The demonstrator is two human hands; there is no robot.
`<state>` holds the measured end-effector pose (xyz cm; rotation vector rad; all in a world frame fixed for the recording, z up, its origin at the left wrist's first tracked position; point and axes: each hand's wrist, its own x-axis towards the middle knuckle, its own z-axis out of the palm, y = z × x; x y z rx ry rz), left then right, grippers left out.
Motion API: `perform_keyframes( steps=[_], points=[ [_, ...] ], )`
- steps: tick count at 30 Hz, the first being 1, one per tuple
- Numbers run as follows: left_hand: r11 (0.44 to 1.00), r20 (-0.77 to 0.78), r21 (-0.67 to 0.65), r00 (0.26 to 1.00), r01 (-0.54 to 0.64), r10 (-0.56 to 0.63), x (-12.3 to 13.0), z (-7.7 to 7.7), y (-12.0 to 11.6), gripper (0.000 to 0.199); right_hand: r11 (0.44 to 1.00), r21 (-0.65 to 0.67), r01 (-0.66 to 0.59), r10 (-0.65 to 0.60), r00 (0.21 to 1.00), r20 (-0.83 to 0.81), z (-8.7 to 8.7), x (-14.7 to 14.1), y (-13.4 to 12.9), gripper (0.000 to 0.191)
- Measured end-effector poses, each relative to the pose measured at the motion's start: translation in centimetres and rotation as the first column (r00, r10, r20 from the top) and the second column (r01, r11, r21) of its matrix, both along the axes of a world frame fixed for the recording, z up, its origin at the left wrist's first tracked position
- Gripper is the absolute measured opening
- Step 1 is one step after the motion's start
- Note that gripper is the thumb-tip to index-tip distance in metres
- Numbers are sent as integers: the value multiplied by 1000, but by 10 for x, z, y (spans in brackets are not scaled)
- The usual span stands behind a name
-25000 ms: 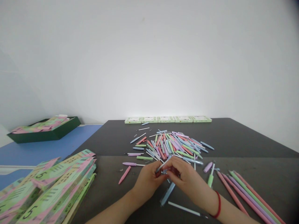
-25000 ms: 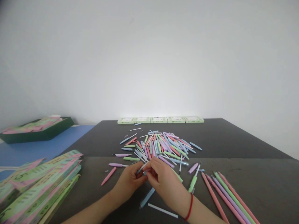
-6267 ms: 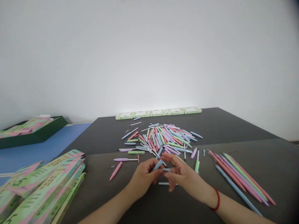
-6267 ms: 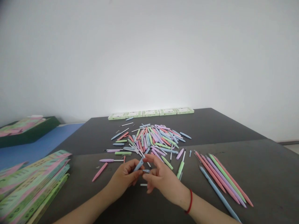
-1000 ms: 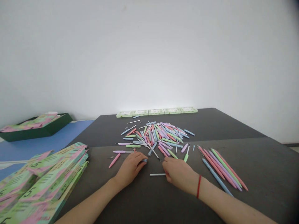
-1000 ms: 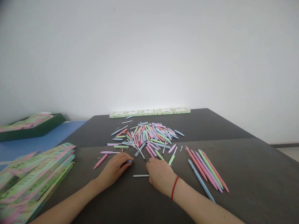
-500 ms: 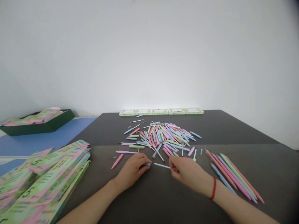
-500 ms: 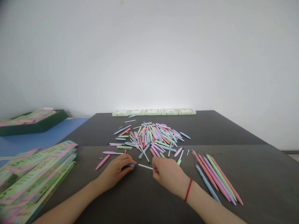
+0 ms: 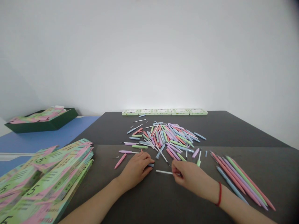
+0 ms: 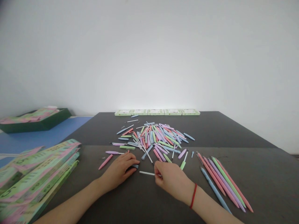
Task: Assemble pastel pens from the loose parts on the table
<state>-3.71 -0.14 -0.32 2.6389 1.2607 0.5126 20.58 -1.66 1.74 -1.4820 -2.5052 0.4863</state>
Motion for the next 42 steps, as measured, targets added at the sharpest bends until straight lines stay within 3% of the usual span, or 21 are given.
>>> perform_keyframes(
  steps=[4, 7, 12, 14, 17, 20, 24, 33, 42],
  points=[
    [999, 65, 45, 997, 26, -29, 14, 13, -17, 38, 1000, 7, -20, 20, 1000, -18, -1, -10, -8, 7],
    [994, 73, -2, 991, 112, -112, 28, 20, -32, 44, 999, 18, -41, 43, 996, -82, 3, -19, -17, 6],
    [994, -31, -53, 994, 100, -102, 34, 12, -35, 20, 996, -39, -80, 75, 990, -122, 24, -8, -7, 13],
    [995, -38, -67, 996, 79, -82, 32, 10, -33, 21, 998, -57, 14, -17, 999, -40, 34, 12, 9, 17],
    [990, -18, -138, 999, 32, -35, 30, 12, -36, 19, 963, 42, 267, -271, 953, 135, 38, 51, 37, 18],
    [985, -17, -165, 999, 42, -45, 31, 13, -40, 16, 914, 87, 396, -404, 882, 243, 26, 80, 56, 16],
    [977, -10, -201, 997, 69, -72, 32, 8, -39, 8, 875, 129, 467, -482, 809, 338, 3, 88, 59, 16],
    [984, 55, -179, 998, 25, -15, 28, 6, -32, 14, 895, 123, 429, -442, 812, 381, -14, 83, 61, 22],
    [989, 18, -139, 999, 47, -45, 30, 8, -35, 9, 950, 19, 313, -305, 907, 289, -8, 68, 53, 13]
  ],
)
